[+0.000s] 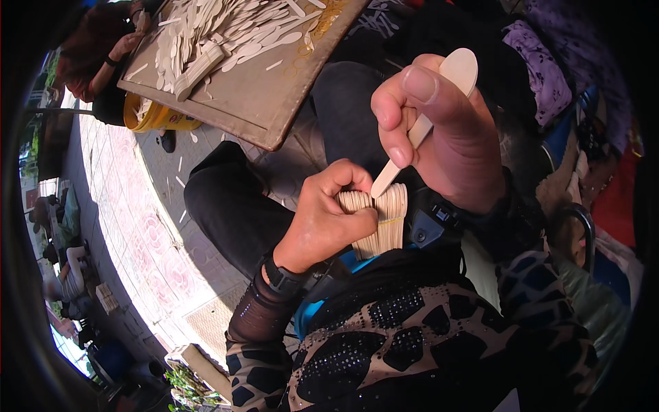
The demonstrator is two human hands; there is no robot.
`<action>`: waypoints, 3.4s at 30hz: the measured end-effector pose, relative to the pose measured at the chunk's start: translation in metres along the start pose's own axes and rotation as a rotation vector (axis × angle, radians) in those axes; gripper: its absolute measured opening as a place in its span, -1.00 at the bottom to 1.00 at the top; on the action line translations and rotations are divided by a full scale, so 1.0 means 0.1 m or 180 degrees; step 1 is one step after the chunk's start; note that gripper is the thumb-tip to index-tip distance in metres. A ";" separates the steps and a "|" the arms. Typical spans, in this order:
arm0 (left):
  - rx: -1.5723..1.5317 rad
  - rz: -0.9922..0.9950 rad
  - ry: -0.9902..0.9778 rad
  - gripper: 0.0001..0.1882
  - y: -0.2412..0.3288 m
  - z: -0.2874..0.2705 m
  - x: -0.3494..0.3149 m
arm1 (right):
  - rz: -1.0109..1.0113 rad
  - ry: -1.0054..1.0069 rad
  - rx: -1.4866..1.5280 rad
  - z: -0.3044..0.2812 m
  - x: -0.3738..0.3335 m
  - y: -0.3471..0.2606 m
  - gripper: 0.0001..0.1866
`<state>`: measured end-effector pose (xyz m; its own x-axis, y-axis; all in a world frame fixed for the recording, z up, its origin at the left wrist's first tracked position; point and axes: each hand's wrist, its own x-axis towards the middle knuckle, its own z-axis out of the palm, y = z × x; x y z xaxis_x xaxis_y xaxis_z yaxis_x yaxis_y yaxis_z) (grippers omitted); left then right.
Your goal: Bundling and securing small wooden spoons with rubber bands.
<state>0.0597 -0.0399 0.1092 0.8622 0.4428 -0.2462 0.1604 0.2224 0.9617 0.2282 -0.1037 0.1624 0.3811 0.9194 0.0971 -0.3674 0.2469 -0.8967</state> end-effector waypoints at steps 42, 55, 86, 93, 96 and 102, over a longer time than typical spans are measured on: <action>-0.0601 -0.0009 0.0027 -0.72 0.05 0.04 0.05 | 0.0681 -0.0298 -0.0455 0.18 -0.09 0.41 -0.67; -0.0748 -0.0167 -0.0145 -0.74 -0.17 -0.08 -0.01 | -0.0571 -0.1071 -0.2399 -0.06 0.22 0.29 -0.88; -0.1071 -0.0274 0.0113 -0.71 -0.16 -0.11 -0.02 | -0.0742 -0.2117 -0.3292 -0.38 -0.33 0.38 -0.08; -0.2329 -0.0011 0.1189 -0.68 -0.18 -0.53 0.19 | 0.1549 -0.0841 -0.0708 -0.44 -0.39 0.68 -0.32; -0.2251 0.0427 0.1416 -0.73 -0.23 -0.73 0.28 | 0.1517 -0.0759 -0.0704 -0.34 -0.09 0.80 -0.54; -0.2701 0.0671 0.1345 -0.73 -0.18 -1.35 0.52 | 0.1801 -0.0801 -0.1135 -0.34 1.06 0.93 -0.77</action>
<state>0.0370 0.0958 0.0624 0.5632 0.7840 -0.2611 -0.5204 0.5820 0.6249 0.2637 0.0060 0.0749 -0.0092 0.9303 -0.3666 -0.1346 -0.3644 -0.9215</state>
